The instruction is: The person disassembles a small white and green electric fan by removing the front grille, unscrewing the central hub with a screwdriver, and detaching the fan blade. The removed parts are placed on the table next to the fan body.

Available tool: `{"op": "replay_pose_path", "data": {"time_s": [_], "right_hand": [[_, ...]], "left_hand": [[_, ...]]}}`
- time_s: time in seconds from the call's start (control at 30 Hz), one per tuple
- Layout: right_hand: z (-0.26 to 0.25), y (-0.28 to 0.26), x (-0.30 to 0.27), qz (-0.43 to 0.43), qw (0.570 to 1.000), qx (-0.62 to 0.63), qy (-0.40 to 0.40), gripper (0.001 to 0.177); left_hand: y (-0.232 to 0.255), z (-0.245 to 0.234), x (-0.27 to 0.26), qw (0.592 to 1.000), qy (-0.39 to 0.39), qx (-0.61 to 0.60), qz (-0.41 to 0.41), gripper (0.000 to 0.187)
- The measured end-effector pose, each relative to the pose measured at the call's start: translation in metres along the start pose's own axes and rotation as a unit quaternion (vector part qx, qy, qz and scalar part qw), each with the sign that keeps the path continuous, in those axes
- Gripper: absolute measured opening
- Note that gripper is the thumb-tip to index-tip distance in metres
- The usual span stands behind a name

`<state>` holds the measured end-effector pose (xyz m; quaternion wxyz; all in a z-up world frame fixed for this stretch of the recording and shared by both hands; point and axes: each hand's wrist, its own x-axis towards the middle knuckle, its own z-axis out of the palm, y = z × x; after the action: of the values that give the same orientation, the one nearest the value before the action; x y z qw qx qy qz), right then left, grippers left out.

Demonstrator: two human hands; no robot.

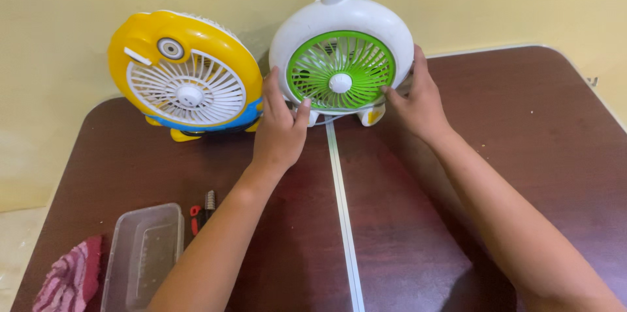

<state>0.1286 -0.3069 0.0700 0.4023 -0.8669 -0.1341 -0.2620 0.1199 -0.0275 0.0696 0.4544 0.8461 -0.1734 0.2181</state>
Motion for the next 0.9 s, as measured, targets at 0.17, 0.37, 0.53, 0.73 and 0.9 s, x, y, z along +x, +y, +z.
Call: {"op": "replay_pose_path", "data": {"time_s": [0.17, 0.37, 0.53, 0.73, 0.9], "right_hand": [[-0.002, 0.014, -0.001, 0.051, 0.998, -0.001, -0.021, 0.069], [-0.017, 0.014, 0.012, 0.079, 0.995, 0.015, -0.052, 0.073], [-0.022, 0.024, -0.005, 0.075, 0.991, 0.093, -0.062, 0.072], [-0.029, 0.018, -0.021, 0.061, 0.993, 0.09, -0.051, 0.071], [-0.046, -0.001, -0.025, 0.104, 0.987, 0.114, -0.042, 0.067]], "left_hand": [[0.009, 0.006, 0.001, 0.999, 0.034, 0.005, -0.01, 0.08], [0.027, 0.007, 0.007, 0.994, 0.038, -0.057, -0.08, 0.083], [0.012, 0.017, 0.001, 0.996, 0.064, -0.022, -0.051, 0.071], [0.014, 0.013, 0.001, 0.996, 0.073, -0.046, 0.03, 0.067], [0.028, -0.002, 0.006, 0.995, 0.066, -0.061, 0.052, 0.068]]}}
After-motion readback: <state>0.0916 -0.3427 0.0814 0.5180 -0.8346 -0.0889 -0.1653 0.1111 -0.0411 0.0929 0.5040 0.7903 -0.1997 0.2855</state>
